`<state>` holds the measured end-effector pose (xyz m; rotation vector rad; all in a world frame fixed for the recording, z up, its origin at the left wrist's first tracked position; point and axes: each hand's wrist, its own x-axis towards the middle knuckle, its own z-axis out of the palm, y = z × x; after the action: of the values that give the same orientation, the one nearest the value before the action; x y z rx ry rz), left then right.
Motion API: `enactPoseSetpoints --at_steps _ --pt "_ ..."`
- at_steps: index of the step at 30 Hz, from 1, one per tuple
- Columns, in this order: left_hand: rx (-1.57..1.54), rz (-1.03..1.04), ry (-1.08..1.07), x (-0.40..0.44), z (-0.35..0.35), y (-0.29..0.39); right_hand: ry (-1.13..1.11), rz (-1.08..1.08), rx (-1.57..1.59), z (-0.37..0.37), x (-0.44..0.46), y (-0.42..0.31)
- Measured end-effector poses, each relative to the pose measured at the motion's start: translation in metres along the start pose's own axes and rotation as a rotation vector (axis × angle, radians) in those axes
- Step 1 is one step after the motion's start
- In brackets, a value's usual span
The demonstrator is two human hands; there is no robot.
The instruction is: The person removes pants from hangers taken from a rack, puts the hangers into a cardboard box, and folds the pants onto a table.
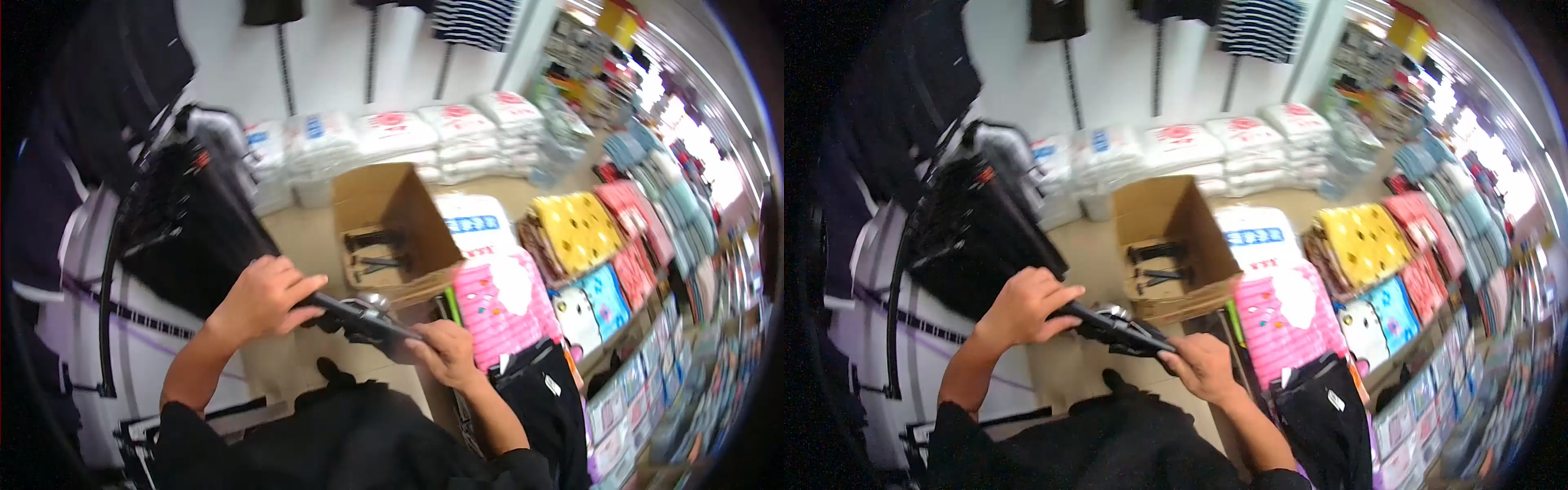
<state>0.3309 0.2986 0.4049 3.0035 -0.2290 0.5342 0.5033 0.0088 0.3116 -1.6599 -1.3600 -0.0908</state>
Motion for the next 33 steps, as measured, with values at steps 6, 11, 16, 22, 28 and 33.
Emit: enactPoseSetpoints --at_steps 6,11,16,22,28,33 --pt "-0.127 0.326 -0.217 0.092 0.017 0.098 0.090 0.049 -0.074 -0.106 -0.100 -0.001" --pt "-0.263 0.512 -0.213 0.135 0.040 0.160 0.197 0.233 -0.144 -0.159 -0.172 -0.030" --pt "-0.406 0.717 -0.235 0.166 0.068 0.217 0.456 0.469 -0.337 -0.178 -0.237 -0.086" --pt "-0.591 0.955 -0.346 0.191 0.096 0.318 1.169 0.639 -0.998 -0.156 -0.315 -0.168" --pt "-0.864 1.112 -0.381 0.182 0.113 0.436 1.856 0.862 -0.898 -0.068 -0.429 -0.233" --pt "-1.048 1.110 -0.538 0.165 0.092 0.519 1.887 1.487 -0.047 0.039 -0.549 -0.213"
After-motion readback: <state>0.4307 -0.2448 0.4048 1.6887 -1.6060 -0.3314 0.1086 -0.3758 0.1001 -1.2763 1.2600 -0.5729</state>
